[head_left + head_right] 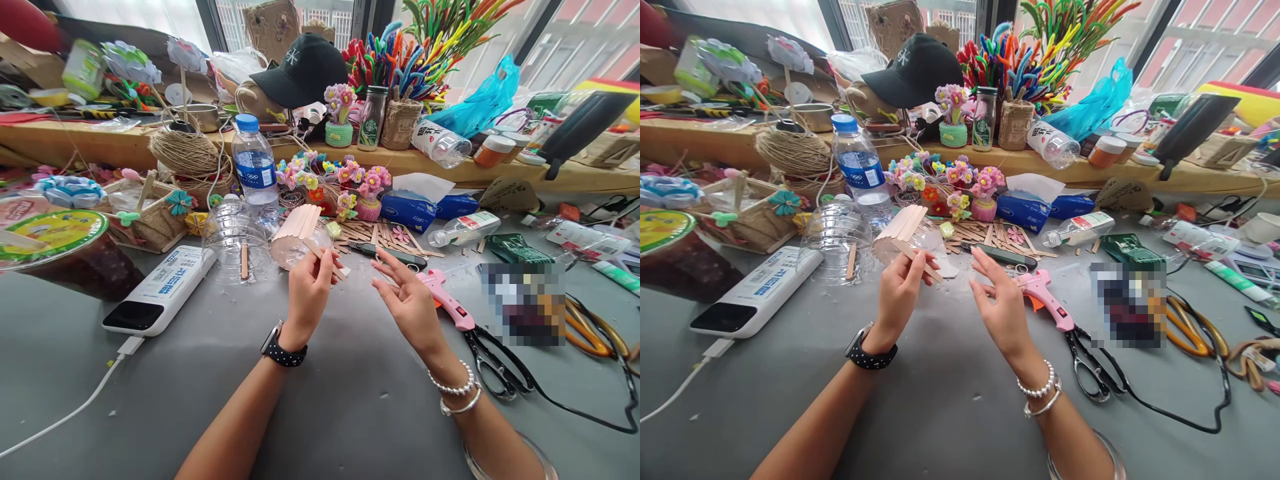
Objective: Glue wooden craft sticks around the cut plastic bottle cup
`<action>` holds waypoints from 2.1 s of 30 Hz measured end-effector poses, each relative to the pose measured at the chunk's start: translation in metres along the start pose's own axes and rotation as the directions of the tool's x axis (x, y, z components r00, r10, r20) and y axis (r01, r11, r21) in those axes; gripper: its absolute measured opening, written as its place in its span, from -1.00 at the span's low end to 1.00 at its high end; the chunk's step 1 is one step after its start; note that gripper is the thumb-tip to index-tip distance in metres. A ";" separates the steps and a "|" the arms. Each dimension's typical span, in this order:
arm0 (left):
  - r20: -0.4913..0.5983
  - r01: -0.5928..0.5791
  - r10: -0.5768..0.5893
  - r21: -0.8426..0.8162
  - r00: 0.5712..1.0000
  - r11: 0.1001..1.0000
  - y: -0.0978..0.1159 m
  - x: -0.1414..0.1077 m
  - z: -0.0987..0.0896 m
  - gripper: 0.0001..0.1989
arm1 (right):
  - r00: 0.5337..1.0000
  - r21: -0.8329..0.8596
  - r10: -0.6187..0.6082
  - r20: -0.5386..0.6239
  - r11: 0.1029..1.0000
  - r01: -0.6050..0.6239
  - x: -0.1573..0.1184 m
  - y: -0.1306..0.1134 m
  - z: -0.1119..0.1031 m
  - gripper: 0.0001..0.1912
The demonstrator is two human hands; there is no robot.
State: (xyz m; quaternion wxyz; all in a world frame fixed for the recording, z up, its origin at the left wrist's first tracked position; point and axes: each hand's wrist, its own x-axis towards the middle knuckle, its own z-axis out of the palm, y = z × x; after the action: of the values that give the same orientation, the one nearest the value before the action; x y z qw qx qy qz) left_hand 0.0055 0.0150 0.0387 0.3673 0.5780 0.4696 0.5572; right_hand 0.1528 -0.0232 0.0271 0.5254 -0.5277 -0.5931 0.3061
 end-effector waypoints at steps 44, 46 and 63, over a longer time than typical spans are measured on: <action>0.526 -0.286 -0.243 0.730 0.815 0.620 -0.019 -0.002 0.003 -0.83 | 0.981 -0.111 0.158 -0.116 0.979 -0.171 0.001 0.000 -0.001 -0.73; 0.544 -0.291 -0.314 0.755 0.778 0.587 -0.011 0.000 -0.006 -0.86 | 0.980 -0.103 0.166 -0.112 0.979 -0.178 0.000 0.000 -0.001 -0.73; 0.437 -0.333 -0.336 0.885 0.835 0.325 0.012 0.002 -0.040 -0.71 | 0.983 -0.042 0.174 -0.061 0.983 -0.177 0.001 0.003 0.002 -0.75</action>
State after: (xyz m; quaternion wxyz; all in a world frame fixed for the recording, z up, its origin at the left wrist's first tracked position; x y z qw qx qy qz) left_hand -0.0330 0.0089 0.0550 0.0795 0.8132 0.5763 -0.0153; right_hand 0.1523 -0.0209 0.0241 0.5006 -0.5986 -0.5362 0.3219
